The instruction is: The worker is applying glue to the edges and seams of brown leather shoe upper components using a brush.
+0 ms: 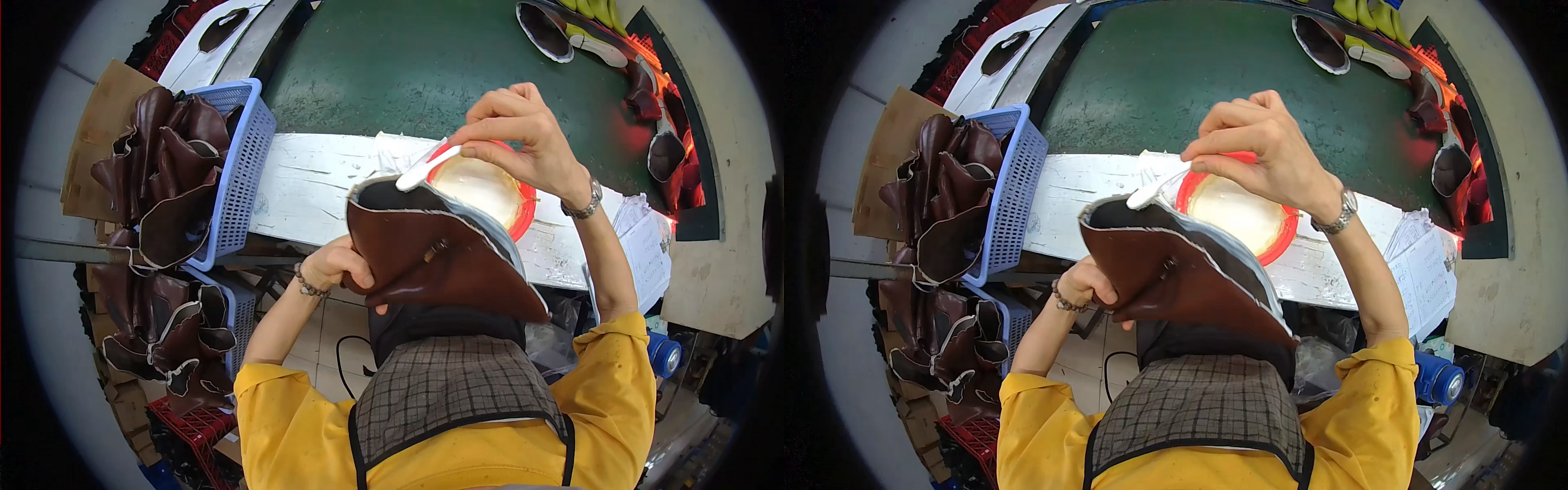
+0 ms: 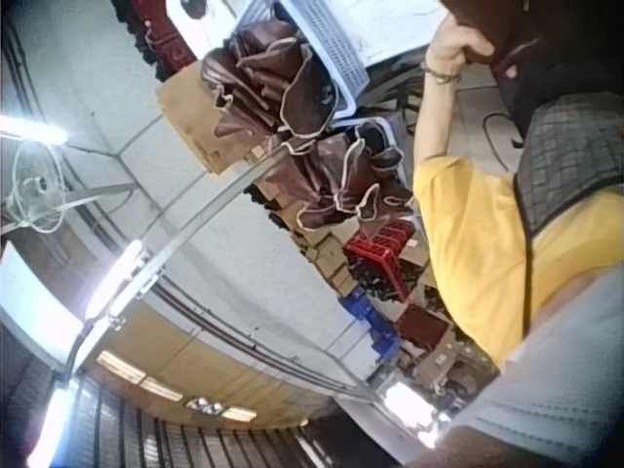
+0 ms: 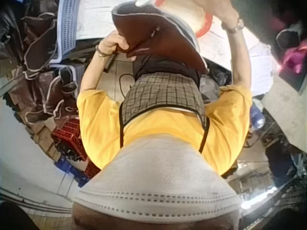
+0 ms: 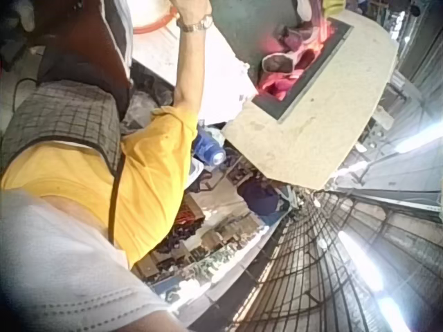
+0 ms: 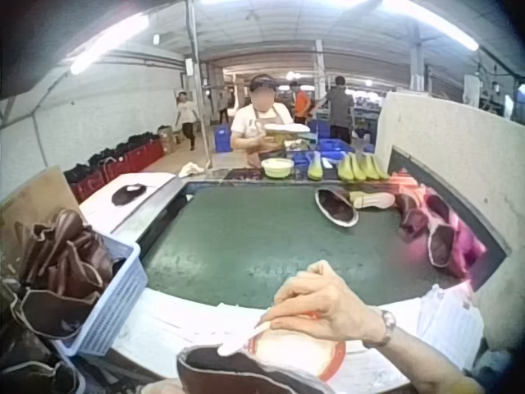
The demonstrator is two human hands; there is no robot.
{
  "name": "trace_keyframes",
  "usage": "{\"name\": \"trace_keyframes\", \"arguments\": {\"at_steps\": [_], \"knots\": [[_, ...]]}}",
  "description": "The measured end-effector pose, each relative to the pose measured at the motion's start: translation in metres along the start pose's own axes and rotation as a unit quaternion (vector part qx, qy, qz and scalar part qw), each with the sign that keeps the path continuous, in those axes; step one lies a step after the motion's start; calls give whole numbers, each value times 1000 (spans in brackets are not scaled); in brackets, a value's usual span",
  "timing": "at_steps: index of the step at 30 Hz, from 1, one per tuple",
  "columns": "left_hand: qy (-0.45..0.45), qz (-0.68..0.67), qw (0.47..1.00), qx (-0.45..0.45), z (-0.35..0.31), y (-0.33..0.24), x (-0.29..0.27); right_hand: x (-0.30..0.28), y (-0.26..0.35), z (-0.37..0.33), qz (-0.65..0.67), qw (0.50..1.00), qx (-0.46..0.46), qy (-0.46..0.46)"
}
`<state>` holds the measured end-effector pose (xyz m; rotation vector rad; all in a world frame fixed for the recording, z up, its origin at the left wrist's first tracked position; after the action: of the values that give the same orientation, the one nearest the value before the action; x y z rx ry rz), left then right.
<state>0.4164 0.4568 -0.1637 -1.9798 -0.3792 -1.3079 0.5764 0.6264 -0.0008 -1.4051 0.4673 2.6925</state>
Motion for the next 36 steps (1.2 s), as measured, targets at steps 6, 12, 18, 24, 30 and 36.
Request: {"name": "trace_keyframes", "arguments": {"at_steps": [6, 12, 18, 24, 30, 36], "knots": [[-19, 51, 997, -63, 19, 4, 18, -7, 8, 2, 22, 996, -45, -71], [-50, 25, 994, 89, 7, -21, -5, -20, -40, -55, 31, 991, 81, -106], [-66, -49, 987, 136, 52, -83, -18, 13, -140, -224, 218, 814, 475, -252], [-120, -21, 973, 195, 107, -126, 4, 84, -137, -307, 234, 724, 554, -338], [-129, -14, 963, 237, 113, -138, -2, 82, -131, -296, 177, 752, 556, -307], [-256, 67, 912, 314, 83, -152, -5, 83, -132, -295, 183, 751, 559, -301]]}}
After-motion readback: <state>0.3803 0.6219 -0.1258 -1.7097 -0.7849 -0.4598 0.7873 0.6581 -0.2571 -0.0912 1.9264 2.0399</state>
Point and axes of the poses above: each hand's wrist, its own z-axis towards the middle knuckle, its own x-axis out of the palm, y = z × x, the point moved 8 cm from there along z, towards the middle knuckle, and after that the axes turned 9 degrees about -z, right-handed, at the moved point
